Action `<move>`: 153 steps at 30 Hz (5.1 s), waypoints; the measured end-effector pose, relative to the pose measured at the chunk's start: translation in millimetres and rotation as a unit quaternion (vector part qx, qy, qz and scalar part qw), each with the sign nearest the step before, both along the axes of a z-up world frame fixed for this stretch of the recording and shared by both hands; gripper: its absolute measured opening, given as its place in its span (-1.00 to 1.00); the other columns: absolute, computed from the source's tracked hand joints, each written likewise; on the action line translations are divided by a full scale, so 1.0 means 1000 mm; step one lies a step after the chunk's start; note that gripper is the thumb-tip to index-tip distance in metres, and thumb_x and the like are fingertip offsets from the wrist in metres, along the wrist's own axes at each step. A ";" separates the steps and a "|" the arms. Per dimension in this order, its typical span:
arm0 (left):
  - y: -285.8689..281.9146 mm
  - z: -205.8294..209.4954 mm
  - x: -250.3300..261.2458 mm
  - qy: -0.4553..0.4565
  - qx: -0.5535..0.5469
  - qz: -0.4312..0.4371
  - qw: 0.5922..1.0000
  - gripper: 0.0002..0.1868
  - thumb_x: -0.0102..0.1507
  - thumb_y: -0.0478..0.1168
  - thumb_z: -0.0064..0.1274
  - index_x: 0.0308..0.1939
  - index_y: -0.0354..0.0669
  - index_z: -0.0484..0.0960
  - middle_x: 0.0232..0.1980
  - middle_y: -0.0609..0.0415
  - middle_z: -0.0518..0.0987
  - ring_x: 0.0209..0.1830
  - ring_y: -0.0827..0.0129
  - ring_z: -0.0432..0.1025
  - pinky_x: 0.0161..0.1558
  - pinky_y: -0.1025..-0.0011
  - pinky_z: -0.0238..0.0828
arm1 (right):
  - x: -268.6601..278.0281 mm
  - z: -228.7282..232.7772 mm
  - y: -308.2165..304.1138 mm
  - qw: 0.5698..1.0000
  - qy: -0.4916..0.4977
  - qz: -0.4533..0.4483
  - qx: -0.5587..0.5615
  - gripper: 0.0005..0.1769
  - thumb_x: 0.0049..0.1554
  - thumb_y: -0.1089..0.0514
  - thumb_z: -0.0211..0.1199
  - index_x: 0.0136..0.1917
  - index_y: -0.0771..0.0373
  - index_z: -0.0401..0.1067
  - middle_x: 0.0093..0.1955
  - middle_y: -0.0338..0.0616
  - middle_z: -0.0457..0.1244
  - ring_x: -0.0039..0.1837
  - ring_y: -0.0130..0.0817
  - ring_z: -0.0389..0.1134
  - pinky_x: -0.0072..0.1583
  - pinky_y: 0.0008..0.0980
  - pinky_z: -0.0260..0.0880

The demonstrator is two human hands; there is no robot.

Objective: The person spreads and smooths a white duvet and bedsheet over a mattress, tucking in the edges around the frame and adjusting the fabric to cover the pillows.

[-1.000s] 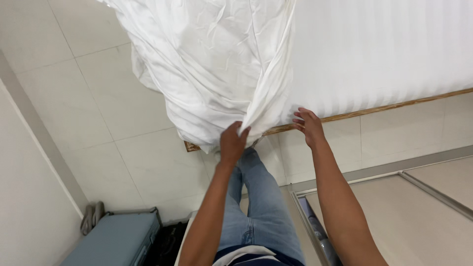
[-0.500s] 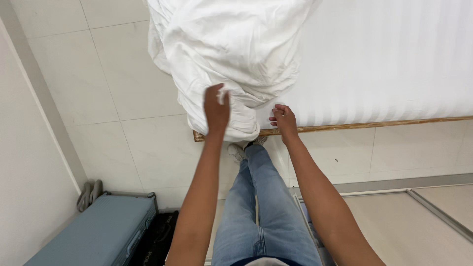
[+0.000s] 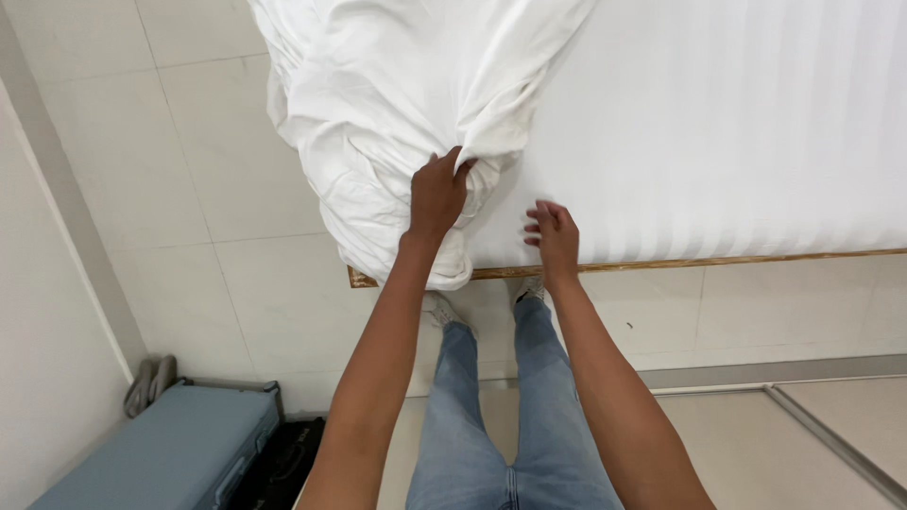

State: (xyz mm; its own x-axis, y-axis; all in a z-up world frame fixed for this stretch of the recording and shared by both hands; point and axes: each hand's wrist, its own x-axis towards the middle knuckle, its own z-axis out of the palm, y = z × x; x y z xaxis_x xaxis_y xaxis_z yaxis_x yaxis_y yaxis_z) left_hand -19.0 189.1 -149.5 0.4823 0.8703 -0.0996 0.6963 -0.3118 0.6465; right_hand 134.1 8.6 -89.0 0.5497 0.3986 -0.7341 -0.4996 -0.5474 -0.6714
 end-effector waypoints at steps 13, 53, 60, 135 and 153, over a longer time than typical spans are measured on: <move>-0.131 0.143 0.026 -0.035 0.005 0.102 0.994 -0.35 0.48 -0.23 0.24 0.67 0.19 0.50 0.62 -0.01 0.36 0.71 -0.05 0.25 0.70 -0.15 0.19 | 0.121 0.036 0.016 0.992 -0.087 0.087 0.036 -0.44 0.33 -0.14 0.57 0.32 0.36 0.63 0.04 -0.07 0.49 0.02 -0.36 0.42 0.07 -0.14 0.50; -0.444 0.206 0.414 -0.159 -0.418 0.377 0.811 -0.08 0.64 0.38 -0.29 -0.56 -0.10 0.74 -0.44 -0.02 0.75 -0.41 0.29 0.67 -0.26 0.31 0.70 | 0.455 0.067 -0.271 0.976 0.120 0.179 0.035 -0.17 0.24 -0.36 0.66 0.45 0.27 0.56 -0.06 -0.10 0.43 -0.23 -0.34 0.47 -0.24 -0.32 0.66; -0.422 0.247 0.467 -0.365 -0.296 0.446 0.761 -0.20 0.70 0.20 -0.16 0.69 -0.51 0.28 0.47 -0.37 0.57 0.41 -0.08 0.58 0.51 -0.11 0.62 | 0.456 0.170 -0.251 0.882 0.387 -0.085 0.257 -0.43 0.40 -0.06 0.50 0.60 0.02 0.51 0.57 -0.13 0.40 0.56 -0.06 0.44 0.70 0.12 0.35; -0.224 0.002 0.318 -0.051 -0.159 0.329 0.929 -0.77 0.45 -0.13 0.32 0.19 0.15 0.85 0.09 0.10 0.76 0.09 0.27 0.71 0.14 0.31 0.76 | 0.399 0.019 -0.219 0.954 -0.057 0.268 -0.119 -0.65 0.40 0.12 0.23 0.38 0.15 0.64 0.14 -0.11 0.56 0.00 -0.38 0.61 -0.01 -0.36 0.73; -0.194 -0.054 0.398 0.018 -0.086 -0.076 0.993 -0.90 0.47 -0.13 0.27 0.03 0.29 0.74 0.05 0.38 0.73 0.18 0.31 0.68 0.33 0.13 0.63 | 0.415 0.015 -0.192 0.987 0.021 0.133 -0.090 -0.58 0.47 -0.02 0.24 0.44 0.25 0.59 0.37 0.08 0.46 0.22 -0.17 0.55 0.20 -0.21 0.71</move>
State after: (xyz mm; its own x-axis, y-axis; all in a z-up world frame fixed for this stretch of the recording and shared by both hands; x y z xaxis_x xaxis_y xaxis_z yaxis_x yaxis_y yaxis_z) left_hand 379.5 -4.7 -203.7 0.5998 0.7566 -0.2602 0.6732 -0.3015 0.6752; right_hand 549.2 -183.1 -74.1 0.4102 0.3855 -0.8265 -0.3483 -0.7714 -0.5326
